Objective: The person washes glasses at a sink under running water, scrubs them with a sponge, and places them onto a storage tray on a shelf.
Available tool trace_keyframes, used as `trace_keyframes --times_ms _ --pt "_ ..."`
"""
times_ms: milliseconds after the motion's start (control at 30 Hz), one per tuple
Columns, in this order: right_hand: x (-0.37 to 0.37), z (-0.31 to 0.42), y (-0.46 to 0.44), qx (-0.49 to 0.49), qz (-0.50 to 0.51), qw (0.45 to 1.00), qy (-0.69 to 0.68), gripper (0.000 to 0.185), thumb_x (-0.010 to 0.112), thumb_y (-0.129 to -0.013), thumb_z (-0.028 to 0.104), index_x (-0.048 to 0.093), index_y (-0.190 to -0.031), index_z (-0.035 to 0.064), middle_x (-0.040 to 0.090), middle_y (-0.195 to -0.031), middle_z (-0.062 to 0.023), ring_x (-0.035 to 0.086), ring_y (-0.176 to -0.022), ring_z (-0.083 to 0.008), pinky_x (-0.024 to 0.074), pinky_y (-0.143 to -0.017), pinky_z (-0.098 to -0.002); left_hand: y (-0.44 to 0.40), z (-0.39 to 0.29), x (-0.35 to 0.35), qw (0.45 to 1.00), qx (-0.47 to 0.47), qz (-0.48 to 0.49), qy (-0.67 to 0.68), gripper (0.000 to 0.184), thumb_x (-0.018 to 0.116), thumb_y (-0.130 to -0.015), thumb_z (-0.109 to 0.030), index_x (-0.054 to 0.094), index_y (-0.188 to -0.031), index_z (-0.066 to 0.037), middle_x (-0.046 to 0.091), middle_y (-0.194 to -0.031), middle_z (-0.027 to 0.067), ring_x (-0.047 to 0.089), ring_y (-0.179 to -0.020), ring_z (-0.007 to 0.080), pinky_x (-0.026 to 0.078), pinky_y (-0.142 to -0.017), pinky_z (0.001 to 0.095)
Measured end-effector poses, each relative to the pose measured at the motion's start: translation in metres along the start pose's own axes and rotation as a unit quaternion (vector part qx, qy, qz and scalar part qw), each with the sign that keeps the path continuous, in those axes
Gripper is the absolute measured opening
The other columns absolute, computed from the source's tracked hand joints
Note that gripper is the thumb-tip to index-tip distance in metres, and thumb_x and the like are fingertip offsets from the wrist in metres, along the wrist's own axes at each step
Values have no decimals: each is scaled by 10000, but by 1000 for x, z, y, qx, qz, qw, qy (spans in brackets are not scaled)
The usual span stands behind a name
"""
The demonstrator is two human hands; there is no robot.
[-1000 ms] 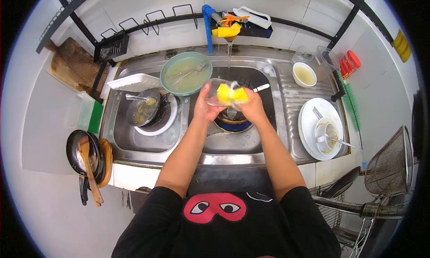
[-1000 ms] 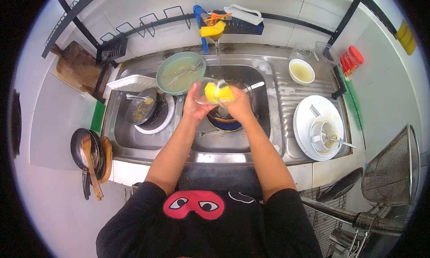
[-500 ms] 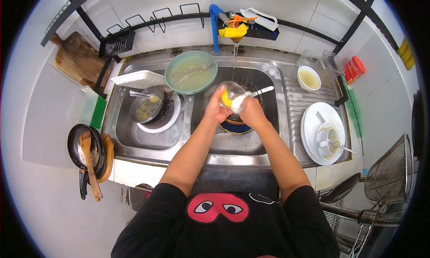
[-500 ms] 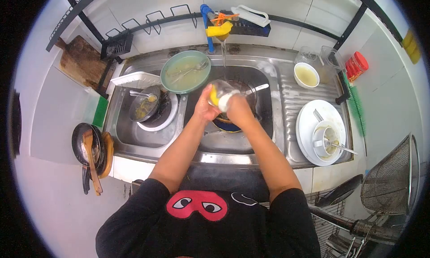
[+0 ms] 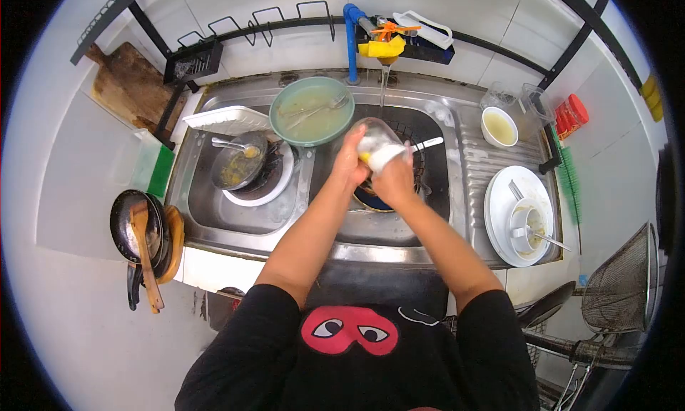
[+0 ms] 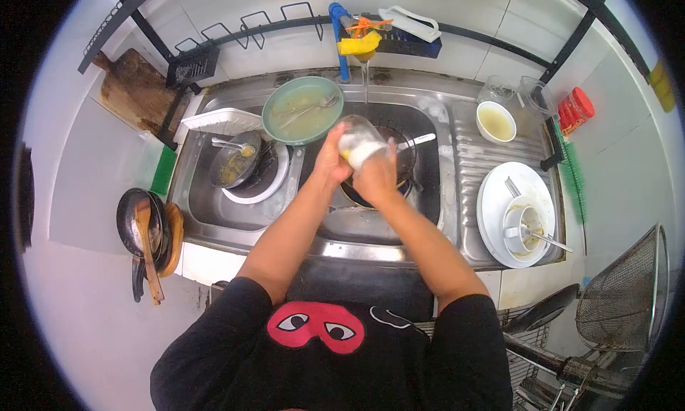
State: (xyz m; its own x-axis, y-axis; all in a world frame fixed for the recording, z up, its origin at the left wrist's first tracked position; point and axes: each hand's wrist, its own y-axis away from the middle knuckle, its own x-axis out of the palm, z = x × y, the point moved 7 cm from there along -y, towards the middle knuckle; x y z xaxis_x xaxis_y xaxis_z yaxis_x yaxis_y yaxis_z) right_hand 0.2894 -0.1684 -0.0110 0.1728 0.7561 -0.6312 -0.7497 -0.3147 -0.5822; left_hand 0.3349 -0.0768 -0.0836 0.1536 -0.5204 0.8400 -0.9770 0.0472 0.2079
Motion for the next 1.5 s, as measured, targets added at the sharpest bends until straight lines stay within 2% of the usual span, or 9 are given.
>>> trace_keyframes --times_ms 433,567,733,867,1100,1200,1267,1333,1500 --pt "22 -18 1 -87 73 979 170 423 528 -711 36 535 -1134 11 539 -1130 -201 514 -1038 -363 377 -959 -380 -10 -8 7 993 80 -85 -30 357 619 -828 -319 510 -1061 -72 578 -995 96 566 -915 250 473 -840 438" --pt "49 -47 9 374 5 737 -563 496 506 -654 -25 535 -1134 95 553 -1109 -148 503 -1060 -345 413 -896 -335 -8 -9 3 999 40 -7 33 385 632 -819 -314 485 -1090 -83 561 -1020 86 562 -927 241 485 -812 437" --pt "-1 1 -13 -73 -1 974 216 519 579 -584 -31 530 -1096 37 546 -1073 -60 528 -1011 -204 460 -831 -361 -8 -19 30 986 66 -68 -137 443 634 -820 -310 433 -1158 -106 519 -1108 80 555 -961 240 483 -809 434" --pt "33 -41 -9 414 38 740 -530 475 610 -603 -34 530 -1067 33 575 -1012 -63 558 -933 -187 449 -822 -318 -3 -8 19 995 100 3 19 456 643 -808 -321 440 -1149 -97 527 -1082 103 558 -950 279 472 -834 442" --pt "5 4 -8 -144 64 959 237 503 576 -647 -19 488 -1141 11 534 -1109 -50 529 -1013 -189 437 -861 -320 -8 -10 10 990 -11 -79 -114 431 650 -799 -296 472 -1112 -60 549 -1105 150 562 -987 297 453 -879 479" --pt "23 -38 -12 133 127 975 -127 567 612 -642 17 481 -1192 63 538 -1148 -96 521 -1056 -307 394 -927 -372 9 -9 16 996 60 -63 -22 425 637 -815 -296 470 -1127 -60 537 -1122 149 537 -1033 286 457 -873 479" --pt "41 -48 -3 322 63 789 -520 552 625 -652 69 494 -1188 89 533 -1158 -137 497 -1060 -391 376 -945 -409 6 -5 10 993 71 36 85 421 635 -818 -301 472 -1129 -68 539 -1109 146 540 -1027 277 454 -887 461" --pt "42 -34 -8 116 125 966 -195 536 603 -664 51 492 -1187 81 510 -1190 -179 500 -1084 -346 400 -904 -418 1 -3 0 997 -5 34 63 423 635 -816 -313 473 -1123 -69 539 -1102 146 539 -1029 278 452 -893 447" --pt "43 -44 0 74 261 961 58 472 631 -667 166 554 -1118 50 583 -1070 -208 560 -1007 -336 428 -869 -407 18 -16 1 983 -10 -125 -137 449 661 -788 -348 482 -1122 -106 559 -1065 125 554 -1012 272 462 -816 543"
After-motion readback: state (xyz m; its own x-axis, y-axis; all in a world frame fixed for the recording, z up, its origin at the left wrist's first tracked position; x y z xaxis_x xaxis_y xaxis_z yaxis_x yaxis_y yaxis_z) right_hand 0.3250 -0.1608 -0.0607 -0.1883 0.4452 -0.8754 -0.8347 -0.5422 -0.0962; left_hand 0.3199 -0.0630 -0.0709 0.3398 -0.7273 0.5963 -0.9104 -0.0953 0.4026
